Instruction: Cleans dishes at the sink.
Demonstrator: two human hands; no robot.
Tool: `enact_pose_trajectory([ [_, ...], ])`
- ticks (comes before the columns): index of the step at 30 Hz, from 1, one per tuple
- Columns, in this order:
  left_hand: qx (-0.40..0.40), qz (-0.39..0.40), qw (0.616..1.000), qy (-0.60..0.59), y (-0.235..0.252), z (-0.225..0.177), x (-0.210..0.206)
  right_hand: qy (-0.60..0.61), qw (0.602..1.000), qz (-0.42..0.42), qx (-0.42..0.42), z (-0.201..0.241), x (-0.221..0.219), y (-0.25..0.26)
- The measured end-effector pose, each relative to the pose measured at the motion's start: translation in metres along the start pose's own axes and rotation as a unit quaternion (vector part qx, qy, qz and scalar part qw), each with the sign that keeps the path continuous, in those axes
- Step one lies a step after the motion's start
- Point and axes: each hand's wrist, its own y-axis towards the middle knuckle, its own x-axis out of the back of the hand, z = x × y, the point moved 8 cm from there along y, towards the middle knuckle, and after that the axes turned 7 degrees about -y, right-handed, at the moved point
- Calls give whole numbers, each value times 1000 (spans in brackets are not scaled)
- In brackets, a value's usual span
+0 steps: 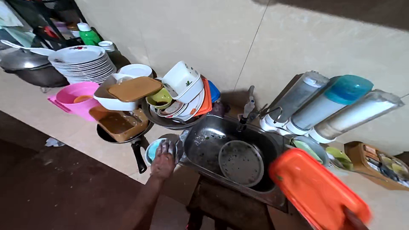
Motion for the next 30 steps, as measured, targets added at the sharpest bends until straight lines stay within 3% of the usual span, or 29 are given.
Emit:
enact_pose_trajectory([
  [3, -10, -39, 999, -29, -4, -6, 6, 59, 997, 48, -30, -31, -84, 15],
  [6, 33, -46, 993, -104, -6, 6, 8, 109, 988, 67, -86, -55, -143, 21],
  [8, 34, -129, 960, -246, -2, 14, 19, 115, 979, 93, -137, -64, -167, 16],
  [9, 21, -175, 920, -349, -4, 7, 29, 115, 975, 118, -150, -66, -178, 14],
  [10, 2, -190, 874, -446, -6, -12, 37, 112, 971, 142, -156, -67, -187, 10],
  [12, -67, -118, 813, -566, -19, -85, 39, 105, 965, 190, -144, -64, -205, 1],
  [13, -125, -70, 804, -577, -31, -131, 31, 109, 961, 219, -126, -61, -214, -3],
  [15, -282, -13, 825, -490, -58, -215, 5, 137, 942, 299, -70, -53, -231, -9],
  [17, -414, -68, 843, -337, -72, -267, -9, 136, 940, 309, -43, -42, -232, -8],
  [18, -428, -100, 848, -297, -65, -274, -12, 129, 946, 295, -32, -35, -225, -5],
  [20, -356, -147, 892, -235, -30, -268, -12, 118, 957, 264, -19, -27, -208, 4],
  [22, -256, -125, 933, -218, -7, -268, -21, 119, 961, 250, -18, -27, -199, 10],
  [23, -248, -89, 930, -254, -10, -274, -32, 133, 959, 248, -19, -30, -198, 14],
  [25, -305, -46, 886, -345, -31, -300, -54, 154, 955, 251, -21, -40, -194, 26],
  [27, -360, 27, 868, -341, -42, -324, -67, 152, 960, 230, -50, -61, -184, 41],
  [28, -348, 59, 854, -383, -42, -324, -67, 156, 960, 224, -69, -74, -179, 48],
  [30, -277, 2, 833, -479, -33, -307, -50, 156, 960, 197, -123, -98, -171, 57],
])
